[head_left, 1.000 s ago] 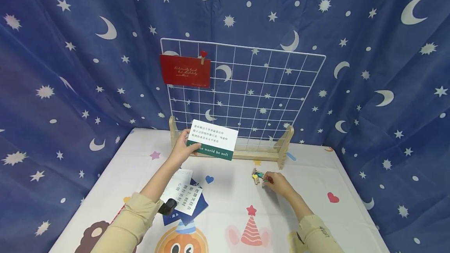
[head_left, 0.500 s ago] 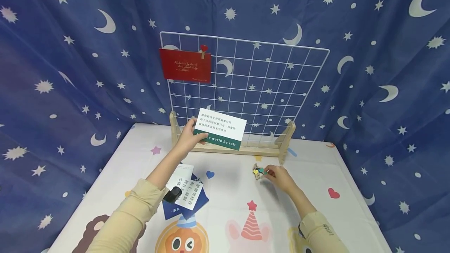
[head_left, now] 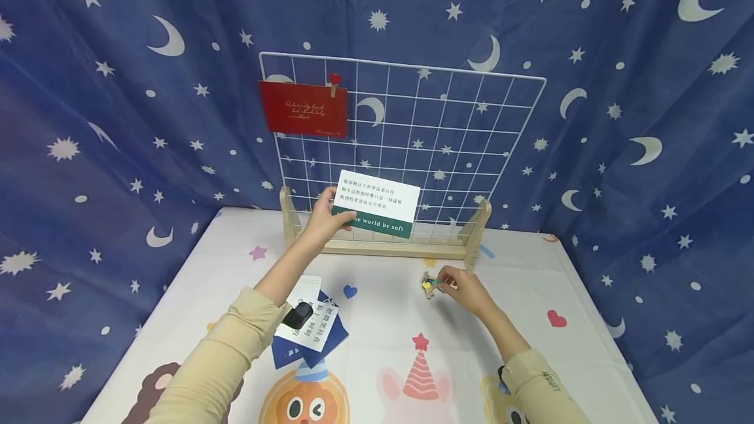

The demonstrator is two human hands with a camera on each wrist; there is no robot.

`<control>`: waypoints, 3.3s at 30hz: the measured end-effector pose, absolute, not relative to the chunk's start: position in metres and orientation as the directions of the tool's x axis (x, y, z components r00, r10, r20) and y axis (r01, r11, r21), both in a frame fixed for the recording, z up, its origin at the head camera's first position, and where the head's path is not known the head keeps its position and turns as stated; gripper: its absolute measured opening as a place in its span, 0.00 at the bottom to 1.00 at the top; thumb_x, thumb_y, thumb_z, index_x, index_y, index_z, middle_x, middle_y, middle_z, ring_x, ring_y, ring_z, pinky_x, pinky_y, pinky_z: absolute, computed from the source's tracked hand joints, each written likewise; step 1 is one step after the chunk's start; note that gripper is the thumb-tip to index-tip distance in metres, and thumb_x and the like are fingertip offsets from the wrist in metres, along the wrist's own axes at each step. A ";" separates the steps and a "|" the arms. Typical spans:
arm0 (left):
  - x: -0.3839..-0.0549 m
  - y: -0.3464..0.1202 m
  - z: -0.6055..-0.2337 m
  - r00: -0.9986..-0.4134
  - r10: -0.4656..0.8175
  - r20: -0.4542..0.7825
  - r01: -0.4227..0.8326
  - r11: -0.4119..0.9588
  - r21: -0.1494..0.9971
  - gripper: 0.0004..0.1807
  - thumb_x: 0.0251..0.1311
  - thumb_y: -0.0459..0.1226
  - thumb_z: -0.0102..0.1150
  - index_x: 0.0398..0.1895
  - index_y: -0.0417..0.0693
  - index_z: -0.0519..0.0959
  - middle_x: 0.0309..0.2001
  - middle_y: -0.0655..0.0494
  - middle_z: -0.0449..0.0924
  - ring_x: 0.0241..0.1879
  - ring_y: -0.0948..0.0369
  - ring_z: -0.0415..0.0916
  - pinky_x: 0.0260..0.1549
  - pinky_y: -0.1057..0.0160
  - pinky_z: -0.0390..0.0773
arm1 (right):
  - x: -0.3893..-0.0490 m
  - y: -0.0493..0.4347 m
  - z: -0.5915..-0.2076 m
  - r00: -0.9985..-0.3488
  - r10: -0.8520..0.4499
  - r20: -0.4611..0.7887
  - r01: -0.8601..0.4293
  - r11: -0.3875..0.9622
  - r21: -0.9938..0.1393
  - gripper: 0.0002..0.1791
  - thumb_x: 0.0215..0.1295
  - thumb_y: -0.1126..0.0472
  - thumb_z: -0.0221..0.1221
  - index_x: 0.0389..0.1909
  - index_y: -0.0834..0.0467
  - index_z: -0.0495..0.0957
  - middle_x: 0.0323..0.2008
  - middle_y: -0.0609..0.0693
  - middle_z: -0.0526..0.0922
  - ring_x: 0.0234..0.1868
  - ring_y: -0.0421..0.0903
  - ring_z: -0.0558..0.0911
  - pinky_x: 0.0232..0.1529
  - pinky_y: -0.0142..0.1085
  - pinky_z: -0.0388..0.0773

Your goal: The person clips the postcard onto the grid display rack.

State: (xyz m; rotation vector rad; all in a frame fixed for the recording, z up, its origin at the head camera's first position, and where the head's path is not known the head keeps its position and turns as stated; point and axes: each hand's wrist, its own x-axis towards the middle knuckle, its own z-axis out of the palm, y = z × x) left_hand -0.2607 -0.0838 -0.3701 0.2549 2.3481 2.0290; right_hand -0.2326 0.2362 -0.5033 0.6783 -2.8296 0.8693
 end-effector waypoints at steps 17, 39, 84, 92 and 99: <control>-0.279 -0.072 -0.352 -0.997 0.073 0.019 0.026 0.107 0.994 0.28 0.60 0.28 0.56 0.63 0.43 0.59 0.52 0.38 0.76 0.27 0.70 0.77 0.31 0.73 0.80 | -0.248 0.226 -0.462 -0.849 -0.359 0.388 -0.518 0.713 -0.473 0.12 0.54 0.71 0.64 0.40 0.66 0.79 0.32 0.57 0.85 0.33 0.49 0.83 0.36 0.40 0.82; -0.289 -0.058 -0.332 -0.998 0.065 0.026 0.029 0.044 0.999 0.26 0.61 0.28 0.55 0.62 0.43 0.61 0.53 0.39 0.76 0.28 0.68 0.77 0.31 0.75 0.79 | -0.267 0.226 -0.408 -0.840 -0.294 0.457 -0.522 0.671 -0.527 0.06 0.59 0.70 0.61 0.36 0.67 0.80 0.32 0.59 0.85 0.32 0.52 0.83 0.35 0.39 0.81; -0.313 -0.042 -0.285 -0.994 -0.032 0.109 0.111 -0.055 0.992 0.24 0.61 0.27 0.55 0.60 0.43 0.64 0.51 0.43 0.76 0.37 0.62 0.77 0.29 0.77 0.78 | -0.293 0.219 -0.294 -0.787 -0.241 0.568 -0.548 0.696 -0.464 0.11 0.63 0.70 0.57 0.45 0.69 0.77 0.40 0.65 0.83 0.38 0.57 0.82 0.41 0.45 0.80; -0.319 -0.039 -0.278 -0.991 -0.045 0.127 0.129 -0.053 0.990 0.24 0.60 0.27 0.56 0.60 0.43 0.65 0.52 0.42 0.77 0.40 0.58 0.78 0.29 0.76 0.79 | -0.303 0.207 -0.253 -0.736 -0.252 0.628 -0.588 0.698 -0.409 0.10 0.66 0.71 0.52 0.46 0.71 0.75 0.40 0.65 0.82 0.39 0.58 0.83 0.42 0.44 0.81; -0.323 -0.039 -0.277 -0.982 -0.065 0.177 0.180 -0.041 0.983 0.24 0.60 0.27 0.55 0.60 0.43 0.64 0.52 0.41 0.76 0.41 0.57 0.78 0.31 0.76 0.79 | -0.311 0.194 -0.224 -0.718 -0.238 0.654 -0.582 0.720 -0.377 0.10 0.66 0.69 0.53 0.45 0.70 0.74 0.40 0.65 0.82 0.39 0.58 0.84 0.43 0.44 0.81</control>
